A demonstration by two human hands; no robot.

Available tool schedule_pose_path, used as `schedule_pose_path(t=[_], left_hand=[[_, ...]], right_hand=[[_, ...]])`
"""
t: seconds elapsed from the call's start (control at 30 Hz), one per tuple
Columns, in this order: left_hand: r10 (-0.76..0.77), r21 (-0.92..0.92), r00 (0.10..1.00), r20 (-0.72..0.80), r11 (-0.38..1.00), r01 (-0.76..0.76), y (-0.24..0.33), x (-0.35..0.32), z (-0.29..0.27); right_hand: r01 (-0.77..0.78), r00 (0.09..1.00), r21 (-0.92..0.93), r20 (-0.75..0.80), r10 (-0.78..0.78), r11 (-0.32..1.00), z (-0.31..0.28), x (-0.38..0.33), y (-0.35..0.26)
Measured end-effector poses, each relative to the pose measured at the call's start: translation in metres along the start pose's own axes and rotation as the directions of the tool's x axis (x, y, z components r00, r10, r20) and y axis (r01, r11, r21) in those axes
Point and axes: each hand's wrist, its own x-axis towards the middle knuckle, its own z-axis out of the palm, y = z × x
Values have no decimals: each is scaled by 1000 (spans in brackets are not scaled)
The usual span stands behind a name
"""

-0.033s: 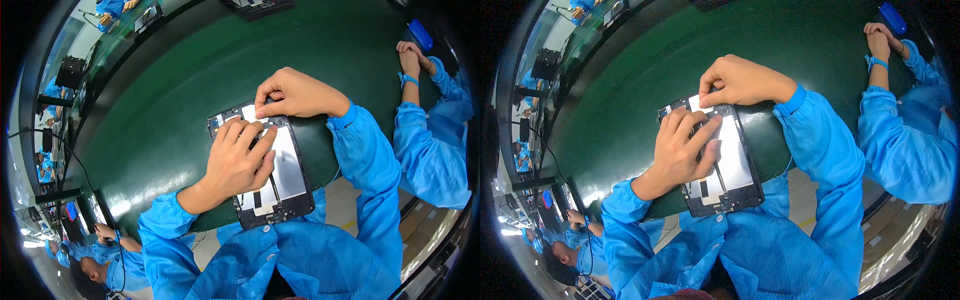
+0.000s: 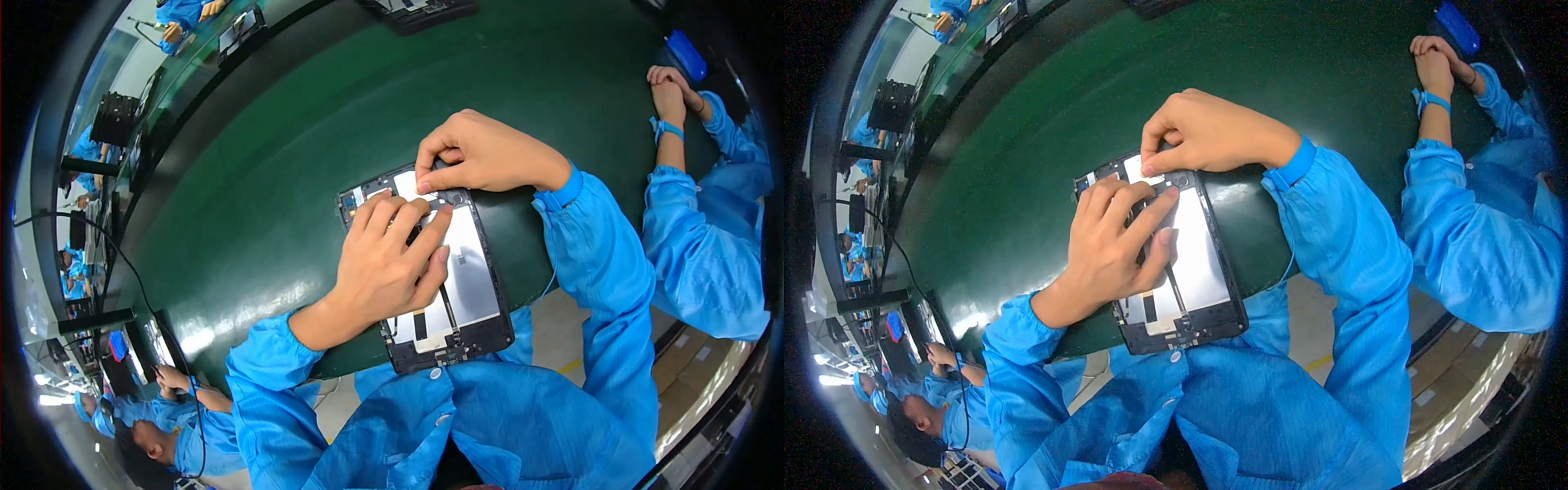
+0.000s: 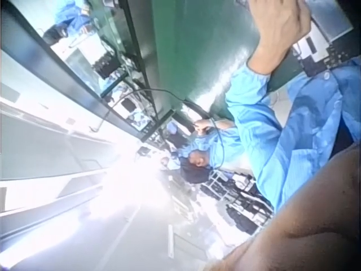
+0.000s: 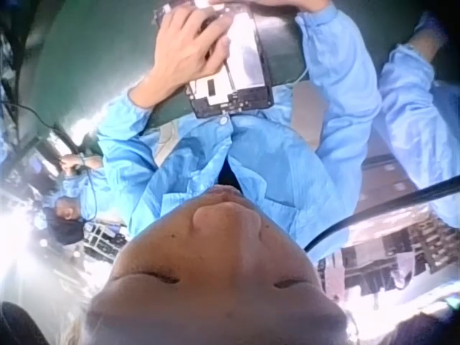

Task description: The person assembles tablet devices on a conveyor line by taking each device, connecting and pressing internal ribbon cables and wires into place by hand, and sliding the device down the line.

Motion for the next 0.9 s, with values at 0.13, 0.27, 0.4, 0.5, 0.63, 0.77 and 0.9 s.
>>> schedule_pose_path(t=[0.13, 0.27, 0.4, 0.5, 0.63, 0.77, 0.9], left_hand=[[35, 19, 999, -9, 999, -35, 0, 1, 0], [25, 14, 1000, 6, 1000, -25, -1, 0, -1], [16, 3, 1000, -4, 1000, -16, 0, -1, 0], [35, 41, 999, -5, 999, -35, 1, 0, 0], [35, 52, 999, -21, 998, -34, 2, 1, 2], [58, 63, 998, -21, 996, -56, 0, 2, 4], [73, 78, 997, -39, 995, -70, 2, 2, 3]], right_hand=[[-8, 1000, -24, -12, 8, 1000, 0, -1, -1], [4, 1000, -22, -19, -5, 1000, 1, -1, 0], [-23, 1000, 19, -16, 23, 1000, 2, 0, 0], [-32, 999, 41, -25, 33, 999, 3, -1, -1], [-30, 999, 18, -26, 30, 999, 4, 2, 1], [-45, 998, 41, -32, 46, 998, 7, 1, 6], [-51, 997, 86, -48, 55, 995, 7, 1, 3]])
